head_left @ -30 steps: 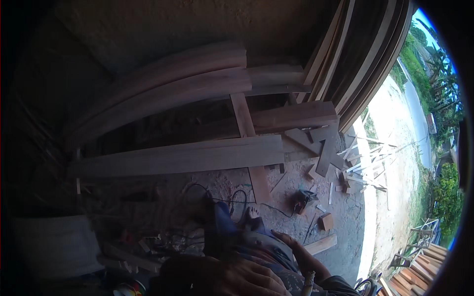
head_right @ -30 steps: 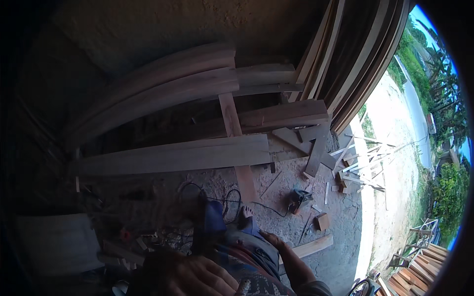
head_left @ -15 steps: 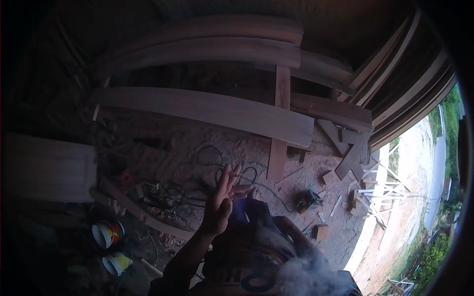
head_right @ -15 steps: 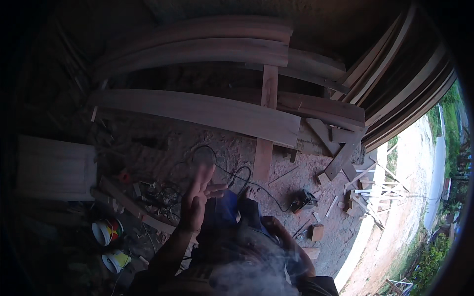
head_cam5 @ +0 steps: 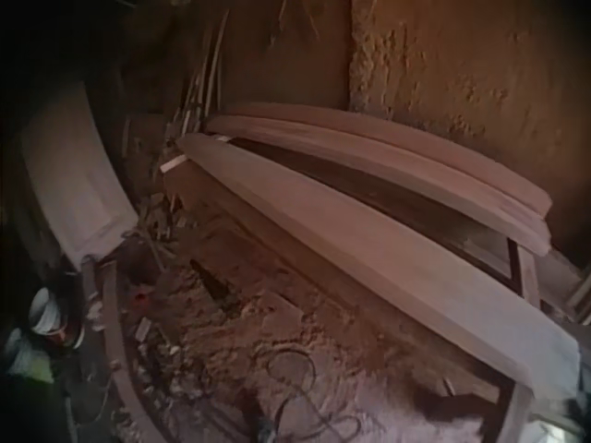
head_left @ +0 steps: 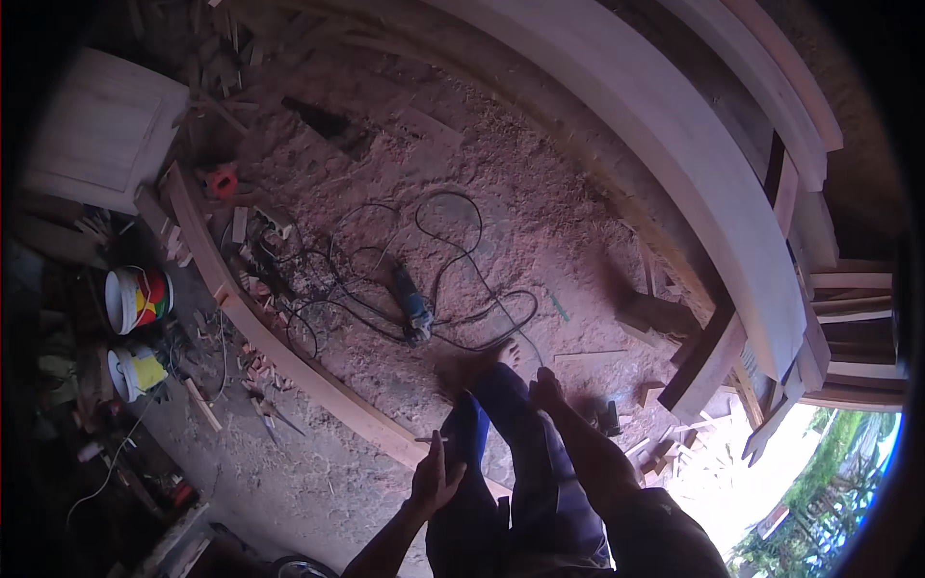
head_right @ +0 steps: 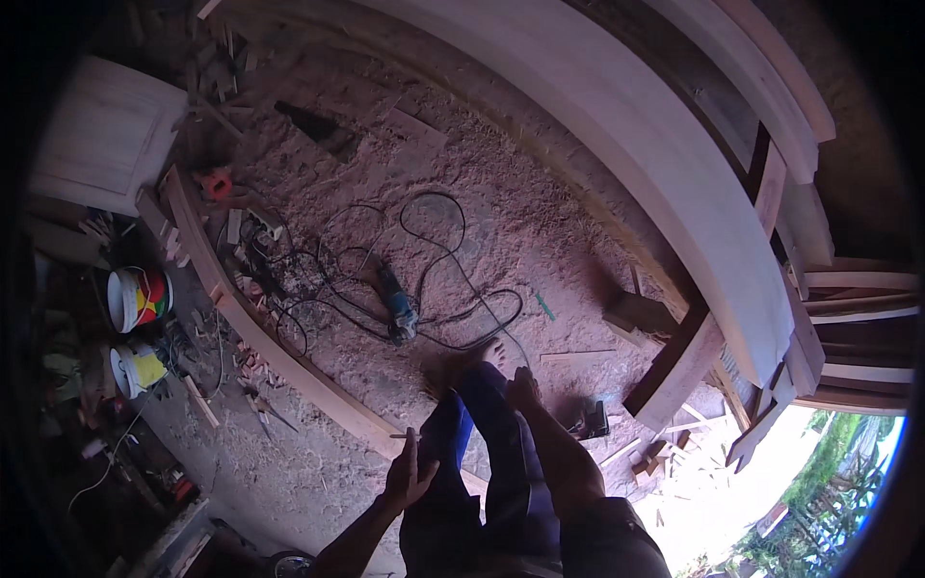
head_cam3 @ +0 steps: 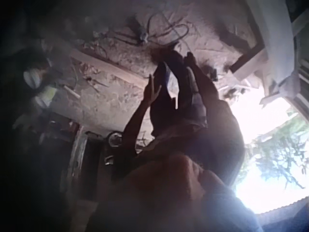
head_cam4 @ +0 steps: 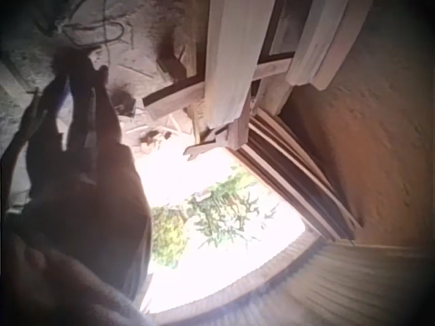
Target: The person uses a circular saw to cut a wooden plank, measures several wooden components with a tape measure, and moves various wooden boards around a workshop.
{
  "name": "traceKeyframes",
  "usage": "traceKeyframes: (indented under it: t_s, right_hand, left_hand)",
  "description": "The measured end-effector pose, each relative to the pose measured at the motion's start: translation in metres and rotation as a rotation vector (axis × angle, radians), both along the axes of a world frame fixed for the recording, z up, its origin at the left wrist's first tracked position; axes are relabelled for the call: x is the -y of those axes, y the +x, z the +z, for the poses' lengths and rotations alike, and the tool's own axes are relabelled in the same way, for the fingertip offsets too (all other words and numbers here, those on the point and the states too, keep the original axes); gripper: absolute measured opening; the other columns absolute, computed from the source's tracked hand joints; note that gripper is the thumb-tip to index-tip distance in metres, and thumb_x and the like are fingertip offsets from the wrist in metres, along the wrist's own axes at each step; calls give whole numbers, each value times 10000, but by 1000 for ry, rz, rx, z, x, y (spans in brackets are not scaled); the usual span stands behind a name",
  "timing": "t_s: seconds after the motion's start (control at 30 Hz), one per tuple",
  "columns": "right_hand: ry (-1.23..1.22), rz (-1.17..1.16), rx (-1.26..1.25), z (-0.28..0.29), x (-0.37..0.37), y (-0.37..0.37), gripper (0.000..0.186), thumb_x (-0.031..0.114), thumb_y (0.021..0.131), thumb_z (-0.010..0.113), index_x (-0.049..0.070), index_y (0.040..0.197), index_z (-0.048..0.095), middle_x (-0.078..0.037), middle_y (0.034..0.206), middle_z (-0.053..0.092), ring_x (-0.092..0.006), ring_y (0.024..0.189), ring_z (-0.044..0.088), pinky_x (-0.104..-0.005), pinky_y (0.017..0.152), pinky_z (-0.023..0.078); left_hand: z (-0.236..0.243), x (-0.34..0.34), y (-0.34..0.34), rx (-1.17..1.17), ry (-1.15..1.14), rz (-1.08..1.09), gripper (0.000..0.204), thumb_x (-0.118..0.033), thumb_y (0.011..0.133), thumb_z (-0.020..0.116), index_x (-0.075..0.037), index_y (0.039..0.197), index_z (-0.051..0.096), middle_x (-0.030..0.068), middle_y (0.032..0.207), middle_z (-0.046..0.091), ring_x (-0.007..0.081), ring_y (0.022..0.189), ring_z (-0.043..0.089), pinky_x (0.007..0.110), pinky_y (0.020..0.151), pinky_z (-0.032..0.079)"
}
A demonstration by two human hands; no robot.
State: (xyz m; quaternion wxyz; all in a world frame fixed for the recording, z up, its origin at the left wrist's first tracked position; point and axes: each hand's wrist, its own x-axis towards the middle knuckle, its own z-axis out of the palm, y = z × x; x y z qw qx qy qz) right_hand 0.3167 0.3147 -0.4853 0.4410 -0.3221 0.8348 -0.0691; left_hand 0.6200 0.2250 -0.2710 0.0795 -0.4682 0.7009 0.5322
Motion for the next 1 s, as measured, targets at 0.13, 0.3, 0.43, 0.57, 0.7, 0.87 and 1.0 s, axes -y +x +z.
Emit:
traceKeyframes:
  t_s: [0.13, 0.3, 0.43, 0.57, 0.7, 0.87, 1.0]
  right_hand:
    - [-119, 104, -237, -127, 1, -47, 320, 156, 851, 560, -70, 1074, 517, -326, 1184, 527, -479, 1155, 505, -528, 990, 429]
    - [200, 91, -232, -212, 51, -91, 581, 177, 911, 509, -36, 1433, 371, -339, 1502, 300, -495, 1311, 430, -529, 1082, 394]
    - [311, 67, -280, -267, 49, -130, 775, 129, 810, 544, 67, 1525, 250, -323, 1541, 192, -523, 1319, 398, -534, 1080, 398]
    - [244, -126, -253, -274, 70, -94, 845, 84, 743, 542, 213, 1538, 286, -226, 1527, 280, -457, 1381, 339, -491, 1139, 335]
    - [281, -187, -214, -259, 59, -120, 536, 125, 757, 568, 79, 1290, 595, -150, 1470, 406, -422, 1311, 431, -494, 1114, 363]
    - [-220, -98, -52, -176, 63, -20, 177, 216, 905, 573, 73, 853, 665, -163, 838, 666, -336, 733, 647, -448, 612, 494]
    - [-486, -238, 179, 80, 111, 81, 482, 206, 889, 626, 55, 1328, 494, -236, 1072, 665, -391, 1068, 638, -461, 858, 529]
  left_hand:
    - [-52, -20, 18, -68, -33, 10, 977, -251, 909, 675, 108, 1513, -3, 392, 1501, 277, 519, 1242, 507, 496, 1031, 446]
    - [-78, -17, 41, 2, -49, 175, 992, -152, 861, 702, 149, 1497, 4, 407, 1438, 358, 486, 1231, 527, 494, 1018, 455]
    - [-88, -1, 48, -65, -15, 213, 959, -135, 920, 627, 83, 1521, -88, 408, 1536, 169, 462, 1350, 438, 431, 1093, 405]
    - [-89, 3, 54, 66, -70, 206, 941, -109, 894, 687, 57, 1554, 36, 313, 1364, 502, 440, 1167, 582, 443, 961, 488]
    - [-99, 27, 40, -72, -74, 67, 974, -128, 909, 635, 60, 1531, -91, 383, 1540, 208, 453, 1336, 462, 424, 1070, 433]
    - [-82, 15, 28, 54, -132, 51, 970, -157, 884, 661, 63, 1536, -22, 365, 1478, 347, 462, 1233, 544, 437, 980, 500]
    - [-50, -9, 28, 163, -131, 128, 989, -128, 870, 659, 35, 1545, -46, 344, 1543, 248, 444, 1309, 489, 415, 1034, 476]
